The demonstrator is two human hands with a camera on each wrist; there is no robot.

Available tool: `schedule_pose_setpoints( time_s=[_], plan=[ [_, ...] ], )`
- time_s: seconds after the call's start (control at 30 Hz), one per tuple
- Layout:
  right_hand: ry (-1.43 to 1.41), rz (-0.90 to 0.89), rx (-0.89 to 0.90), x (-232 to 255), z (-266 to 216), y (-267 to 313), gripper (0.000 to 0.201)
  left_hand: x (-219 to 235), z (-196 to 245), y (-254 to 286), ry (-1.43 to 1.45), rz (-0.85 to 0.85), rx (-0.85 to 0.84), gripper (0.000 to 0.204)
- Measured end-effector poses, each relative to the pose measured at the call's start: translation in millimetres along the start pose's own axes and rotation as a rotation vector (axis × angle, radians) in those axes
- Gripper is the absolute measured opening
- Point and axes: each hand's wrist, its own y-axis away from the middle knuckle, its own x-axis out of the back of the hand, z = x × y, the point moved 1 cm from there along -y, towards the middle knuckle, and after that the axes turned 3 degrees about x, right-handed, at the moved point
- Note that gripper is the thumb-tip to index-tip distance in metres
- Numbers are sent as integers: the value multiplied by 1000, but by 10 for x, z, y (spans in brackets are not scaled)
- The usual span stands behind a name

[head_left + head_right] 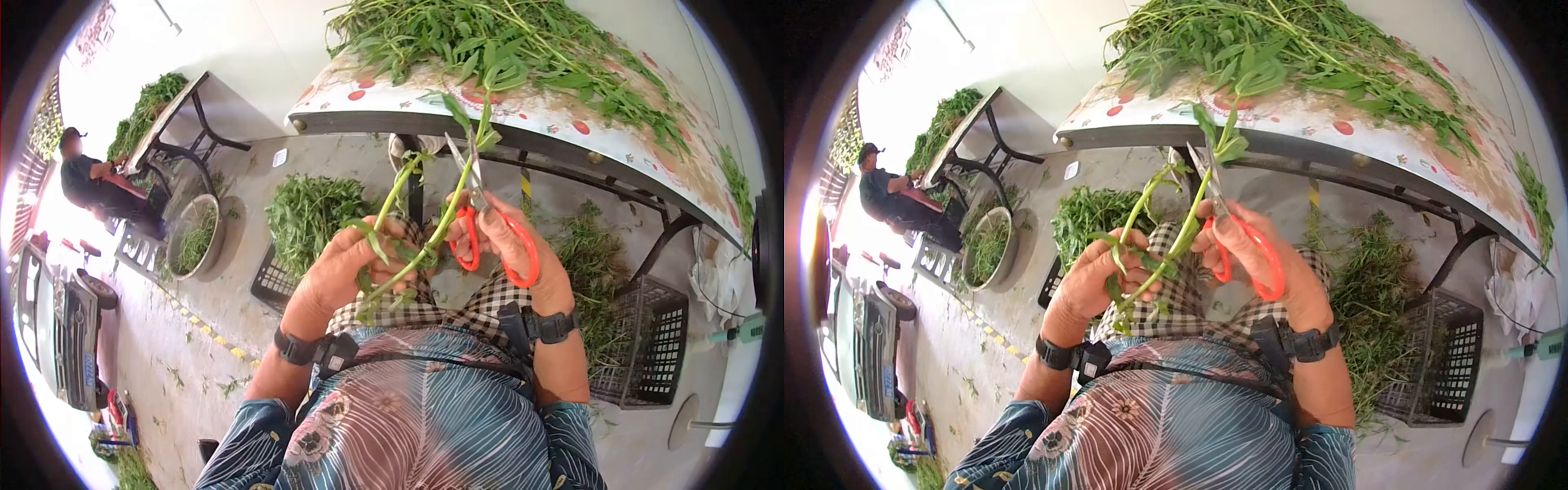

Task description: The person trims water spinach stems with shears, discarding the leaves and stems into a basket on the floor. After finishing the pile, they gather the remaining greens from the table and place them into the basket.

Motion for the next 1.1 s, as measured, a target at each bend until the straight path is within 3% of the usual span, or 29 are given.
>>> schedule_pose_setpoints(
  time_s=[0.33,0.43,0.47,0.6,0.8,1.1],
  plan=[
    [33,17,-28,-43,47,-89,70,-30,-7,3,140,36,106,34],
    [29,-2,-37,-19,52,-109,69,22,28,-46,-47,-103,77,29],
    [29,-12,-38,-19,53,-103,68,-57,21,-21,-7,-8,48,23],
    [36,-59,-75,-10,113,-70,67,-98,-14,-56,-1,67,-28,16],
    [15,-154,-77,-29,110,6,74,-112,-18,-56,-137,122,-18,16],
    [-49,-117,-92,49,304,8,72,-126,-4,-42,-193,131,14,14]
  ],
)
